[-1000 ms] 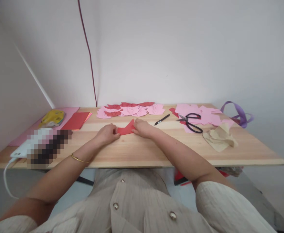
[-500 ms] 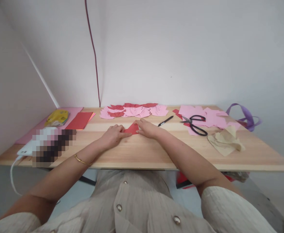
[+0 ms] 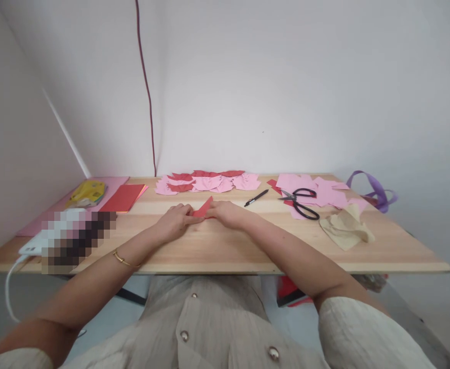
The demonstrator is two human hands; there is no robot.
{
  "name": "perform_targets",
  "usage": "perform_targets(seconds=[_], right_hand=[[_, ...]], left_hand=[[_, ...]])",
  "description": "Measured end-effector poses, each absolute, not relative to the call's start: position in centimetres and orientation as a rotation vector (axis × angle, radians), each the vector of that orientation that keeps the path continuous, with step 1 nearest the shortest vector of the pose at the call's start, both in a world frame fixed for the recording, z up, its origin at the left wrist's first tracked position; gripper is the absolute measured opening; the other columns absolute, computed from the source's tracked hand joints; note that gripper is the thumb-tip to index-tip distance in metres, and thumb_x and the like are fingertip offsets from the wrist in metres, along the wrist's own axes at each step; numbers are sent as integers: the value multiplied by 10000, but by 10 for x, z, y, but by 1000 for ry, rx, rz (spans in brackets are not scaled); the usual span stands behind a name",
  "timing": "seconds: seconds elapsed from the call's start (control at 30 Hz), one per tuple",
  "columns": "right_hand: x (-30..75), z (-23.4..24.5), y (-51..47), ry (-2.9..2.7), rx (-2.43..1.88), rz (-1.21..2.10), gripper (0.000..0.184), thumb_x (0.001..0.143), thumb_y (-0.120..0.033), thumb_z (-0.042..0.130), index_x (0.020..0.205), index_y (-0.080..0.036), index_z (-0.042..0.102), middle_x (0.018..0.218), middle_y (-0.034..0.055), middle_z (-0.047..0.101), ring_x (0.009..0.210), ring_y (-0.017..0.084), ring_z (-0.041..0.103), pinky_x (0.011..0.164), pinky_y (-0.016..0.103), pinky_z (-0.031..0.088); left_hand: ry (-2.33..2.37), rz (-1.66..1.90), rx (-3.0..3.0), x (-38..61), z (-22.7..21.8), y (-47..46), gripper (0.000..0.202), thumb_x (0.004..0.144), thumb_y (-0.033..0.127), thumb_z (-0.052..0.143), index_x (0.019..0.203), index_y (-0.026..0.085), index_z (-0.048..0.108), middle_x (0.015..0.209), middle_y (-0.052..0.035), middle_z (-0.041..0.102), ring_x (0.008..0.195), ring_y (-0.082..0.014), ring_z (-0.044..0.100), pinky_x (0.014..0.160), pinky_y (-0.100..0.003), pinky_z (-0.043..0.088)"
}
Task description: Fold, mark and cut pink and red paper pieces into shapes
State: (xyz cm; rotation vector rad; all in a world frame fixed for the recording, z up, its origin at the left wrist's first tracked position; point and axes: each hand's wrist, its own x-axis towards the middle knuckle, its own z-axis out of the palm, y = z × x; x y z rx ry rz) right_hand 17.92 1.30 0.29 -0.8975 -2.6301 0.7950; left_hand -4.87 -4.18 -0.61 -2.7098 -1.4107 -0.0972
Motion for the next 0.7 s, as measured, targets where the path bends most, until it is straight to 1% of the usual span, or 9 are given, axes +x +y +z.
perform_targets(seconds=[0.1,0.17,0.27,0.37,0.5,0.7], right_hand=[[184,3,11,-2608,-1007,833,289,866,-394,503,1007,-199,662,972,65,659,885,203,585,800,298,420],[187,4,8,-2619,-1035,815,295,881,-384,483,1017,-191,659,983,76,662,872,206,591,804,305,423],[193,4,6,-2728,-866,678,292,904,-315,443,1024,-174,669,1105,110,638,954,225,586,866,330,414],[197,3,7,-2803,-755,553,326,926,-269,391,1042,-158,674,1182,134,607,1011,231,579,901,343,413],[199,1,8,-2836,-733,449,342,933,-248,369,1064,-173,677,1173,121,615,998,216,590,893,342,439],[200,0,6,-2849,-625,355,362,927,-211,356,1070,-143,682,1145,155,621,987,223,593,883,370,460]], left_hand=[[-1418,-117,-2714,-49,-5,-43,386,896,218,416,1196,347,622,949,-73,533,844,-214,465,717,-327,338],[-1408,-136,-2718,-51,-4,-44,368,909,241,408,1185,339,630,947,-75,541,835,-211,472,726,-332,348],[-1387,-179,-2734,-54,-5,-48,353,929,269,384,1164,319,644,960,-78,562,850,-209,486,755,-342,370],[-1374,-238,-2747,-57,-5,-53,349,941,279,366,1118,269,666,1023,-89,588,918,-216,500,810,-358,392],[-1374,-301,-2778,-60,-6,-59,351,944,258,358,1098,208,670,1083,-102,614,985,-223,513,866,-368,413],[-1409,-391,-2814,-63,-7,-64,376,954,249,327,1122,153,650,1142,-120,624,1075,-221,525,922,-351,426]])
